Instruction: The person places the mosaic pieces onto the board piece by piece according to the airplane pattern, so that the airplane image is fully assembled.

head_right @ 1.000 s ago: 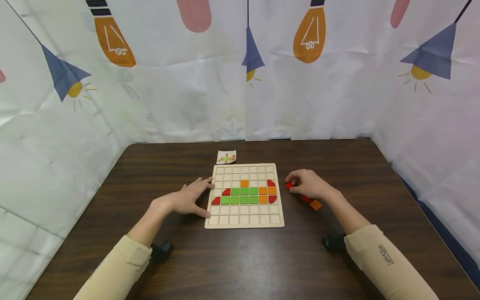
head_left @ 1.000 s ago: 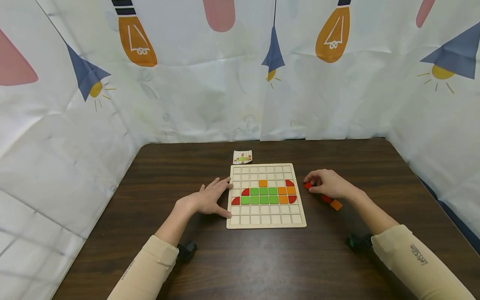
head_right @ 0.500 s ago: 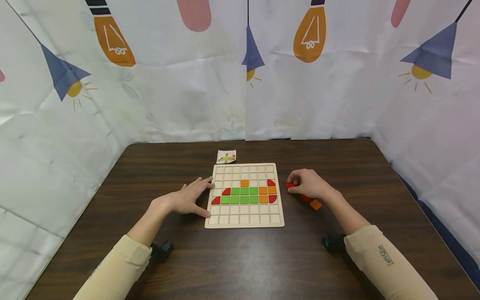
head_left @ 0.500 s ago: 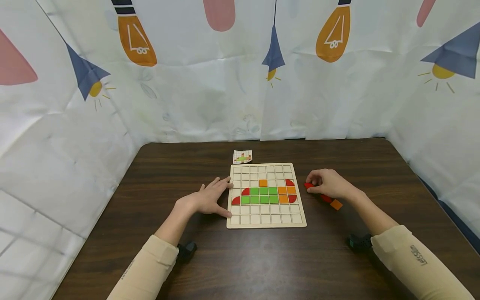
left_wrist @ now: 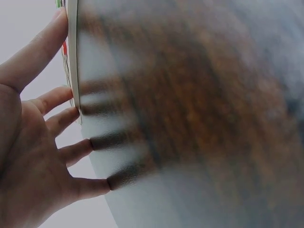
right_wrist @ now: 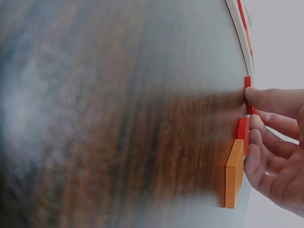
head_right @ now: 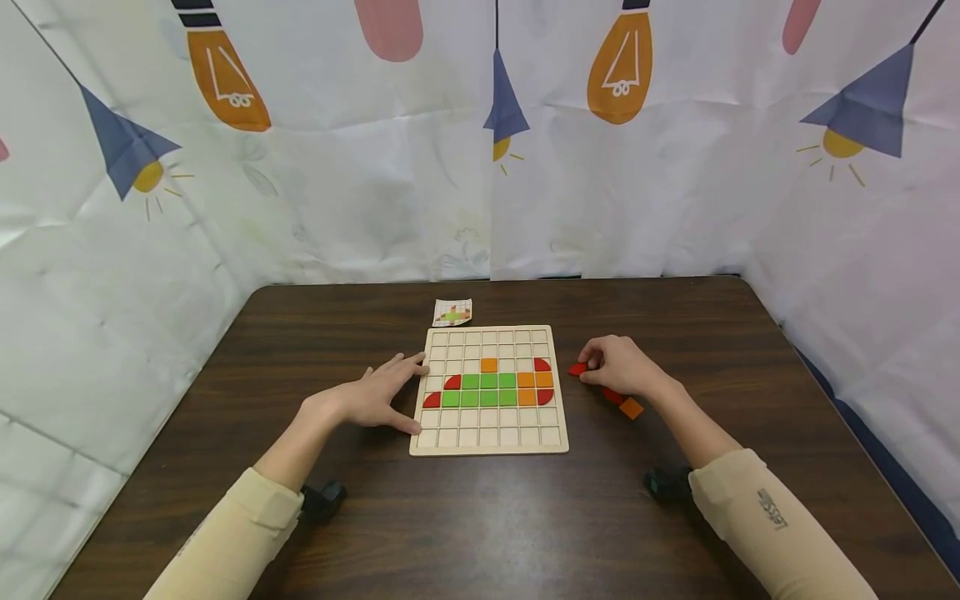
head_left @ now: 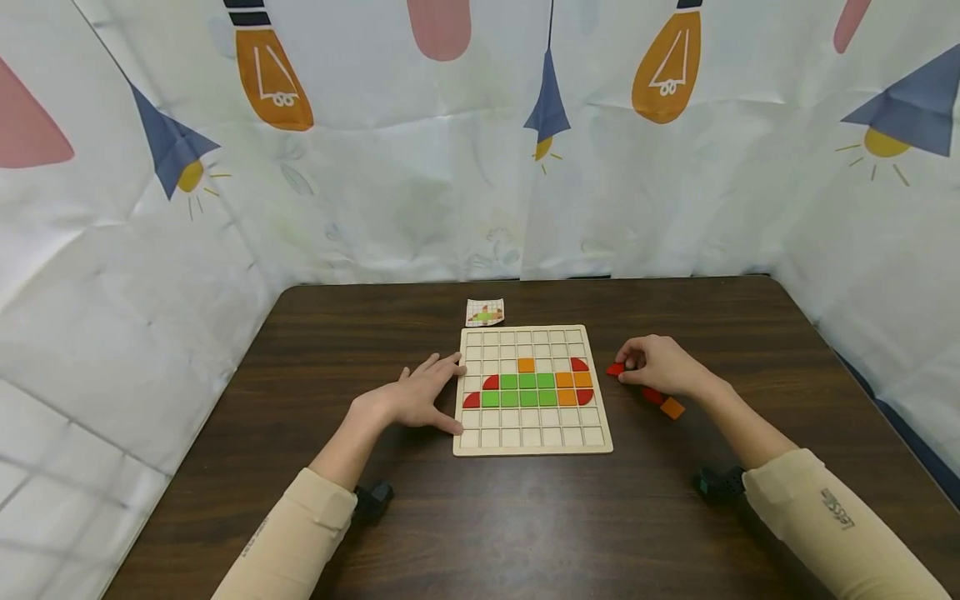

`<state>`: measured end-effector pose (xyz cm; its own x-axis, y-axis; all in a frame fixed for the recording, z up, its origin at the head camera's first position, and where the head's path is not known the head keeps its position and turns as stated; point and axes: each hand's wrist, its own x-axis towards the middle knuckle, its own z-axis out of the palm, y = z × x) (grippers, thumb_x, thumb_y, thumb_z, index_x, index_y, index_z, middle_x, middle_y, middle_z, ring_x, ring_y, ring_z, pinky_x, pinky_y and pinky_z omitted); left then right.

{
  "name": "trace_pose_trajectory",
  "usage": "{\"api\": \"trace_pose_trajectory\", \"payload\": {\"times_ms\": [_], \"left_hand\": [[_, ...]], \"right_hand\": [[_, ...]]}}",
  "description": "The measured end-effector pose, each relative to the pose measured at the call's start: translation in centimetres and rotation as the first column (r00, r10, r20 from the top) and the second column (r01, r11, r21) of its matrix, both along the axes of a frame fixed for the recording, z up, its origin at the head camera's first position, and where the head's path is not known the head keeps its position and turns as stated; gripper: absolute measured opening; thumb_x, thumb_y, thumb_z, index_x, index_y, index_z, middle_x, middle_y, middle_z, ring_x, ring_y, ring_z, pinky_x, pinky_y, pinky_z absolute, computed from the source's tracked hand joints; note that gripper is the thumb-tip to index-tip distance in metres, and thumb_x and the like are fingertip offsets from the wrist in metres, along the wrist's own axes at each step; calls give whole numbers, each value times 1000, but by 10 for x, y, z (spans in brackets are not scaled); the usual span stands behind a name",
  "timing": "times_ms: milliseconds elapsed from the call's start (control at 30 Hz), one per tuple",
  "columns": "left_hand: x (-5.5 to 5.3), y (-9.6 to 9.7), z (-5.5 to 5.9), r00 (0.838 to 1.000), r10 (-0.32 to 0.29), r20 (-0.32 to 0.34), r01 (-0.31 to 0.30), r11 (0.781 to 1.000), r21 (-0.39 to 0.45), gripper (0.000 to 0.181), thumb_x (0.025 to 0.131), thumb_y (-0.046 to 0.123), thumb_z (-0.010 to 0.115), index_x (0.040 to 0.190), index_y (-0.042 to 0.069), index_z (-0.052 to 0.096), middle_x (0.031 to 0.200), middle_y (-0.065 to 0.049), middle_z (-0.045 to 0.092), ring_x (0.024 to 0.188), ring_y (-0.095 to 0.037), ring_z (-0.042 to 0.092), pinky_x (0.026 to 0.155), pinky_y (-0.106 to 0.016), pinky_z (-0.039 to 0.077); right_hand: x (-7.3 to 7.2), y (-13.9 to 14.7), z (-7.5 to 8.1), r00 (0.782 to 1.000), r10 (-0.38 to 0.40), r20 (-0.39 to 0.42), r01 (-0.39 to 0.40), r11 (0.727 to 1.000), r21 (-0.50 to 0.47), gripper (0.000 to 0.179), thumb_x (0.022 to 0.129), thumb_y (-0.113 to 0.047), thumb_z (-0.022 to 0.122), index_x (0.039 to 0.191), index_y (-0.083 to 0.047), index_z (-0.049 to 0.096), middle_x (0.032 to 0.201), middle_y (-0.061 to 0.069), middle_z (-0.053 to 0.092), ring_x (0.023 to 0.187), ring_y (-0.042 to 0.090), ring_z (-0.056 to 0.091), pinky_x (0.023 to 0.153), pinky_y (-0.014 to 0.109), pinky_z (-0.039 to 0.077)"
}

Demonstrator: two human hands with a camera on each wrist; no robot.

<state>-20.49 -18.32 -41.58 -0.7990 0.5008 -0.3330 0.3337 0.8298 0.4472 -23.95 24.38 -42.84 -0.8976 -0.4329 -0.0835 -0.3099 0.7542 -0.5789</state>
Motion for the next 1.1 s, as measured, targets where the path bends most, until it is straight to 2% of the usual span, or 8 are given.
{"api": "trace_pose_trajectory", "payload": {"times_ms": [200, 600, 833, 1100], "left_hand": [[0, 0, 0, 1000, 1, 2, -1, 1000, -4, 94, 85, 48, 83, 158, 11, 37, 172, -8, 10, 156, -38, 2, 115, -73, 6], [0, -1, 0, 1000, -4, 1, 4, 1000, 10, 94, 85, 48, 84, 158, 11, 37, 171, -9, 10, 156, -38, 2, 114, -75, 6], [-1, -1, -1, 1000, -7, 0, 7, 1000, 5, 94, 85, 48, 84, 157, 11, 37, 172, -8, 10, 156, -37, 1, 114, -74, 6], [-1, -1, 0, 1000, -7, 0, 7, 1000, 4, 94, 85, 48, 84, 158, 11, 37, 171, -8, 10, 156, -38, 2, 114, -75, 6]], "right_hand": [[0, 0, 0, 1000, 18, 0, -18, 1000, -7, 16, 94, -10, 74, 107, -2, 70, 83, 0, 63, 71, 18, 57, 67, 36, 49], [-2, -9, 4, 999, 15, -40, -16, 999, -37, 19, 94, -9, 73, 111, -3, 70, 92, 1, 68, 83, 17, 63, 76, 40, 54], [-6, -15, 1, 998, -3, -58, -4, 993, -122, 21, 95, -9, 74, 114, -2, 70, 96, 3, 68, 86, 20, 65, 76, 40, 54], [-11, -30, -1, 1000, -3, -30, -4, 975, -223, 24, 95, -12, 76, 117, -4, 69, 99, 4, 69, 88, 21, 65, 76, 39, 54]]}}
